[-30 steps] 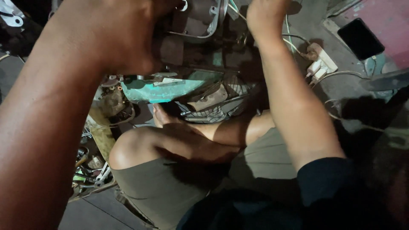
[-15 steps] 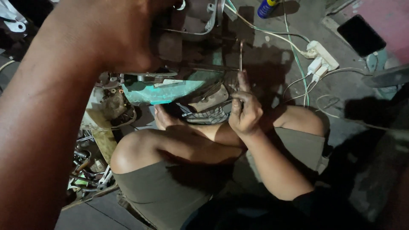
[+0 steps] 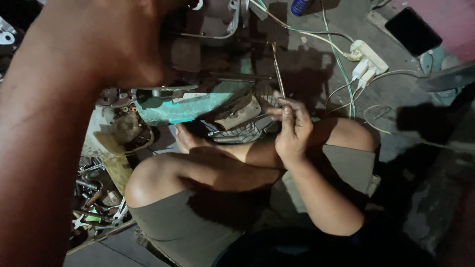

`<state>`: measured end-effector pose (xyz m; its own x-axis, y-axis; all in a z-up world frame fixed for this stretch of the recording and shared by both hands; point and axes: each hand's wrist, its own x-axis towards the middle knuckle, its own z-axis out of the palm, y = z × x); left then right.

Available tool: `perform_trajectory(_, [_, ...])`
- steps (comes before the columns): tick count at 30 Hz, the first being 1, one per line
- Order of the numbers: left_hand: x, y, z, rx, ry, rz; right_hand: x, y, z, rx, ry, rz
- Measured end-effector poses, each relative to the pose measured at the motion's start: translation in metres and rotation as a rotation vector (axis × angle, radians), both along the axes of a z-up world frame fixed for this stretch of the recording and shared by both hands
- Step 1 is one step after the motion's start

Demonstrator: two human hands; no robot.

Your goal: The person is repairing a disassembled engine block while sitting on the floor. They use a wrench to loosen and remove bolts, then use their hands to detach and reposition various engine components, including a metal cover and internal parts.

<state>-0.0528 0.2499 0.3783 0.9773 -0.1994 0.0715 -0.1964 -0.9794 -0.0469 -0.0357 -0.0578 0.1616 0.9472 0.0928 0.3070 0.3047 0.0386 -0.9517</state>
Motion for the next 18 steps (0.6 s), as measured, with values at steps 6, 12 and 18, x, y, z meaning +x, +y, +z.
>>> perform_trajectory(6, [0.004,-0.001,-0.005,0.045,-0.053,0.006,0.020,-0.010,0.015,0.261,0.536,0.199])
perform_trajectory(12, [0.004,-0.003,-0.005,0.132,-0.103,-0.007,0.022,-0.016,0.026,0.620,0.826,0.322])
perform_trajectory(18, [0.011,0.004,-0.011,0.213,-0.143,-0.050,0.026,-0.037,0.008,0.393,0.836,0.382])
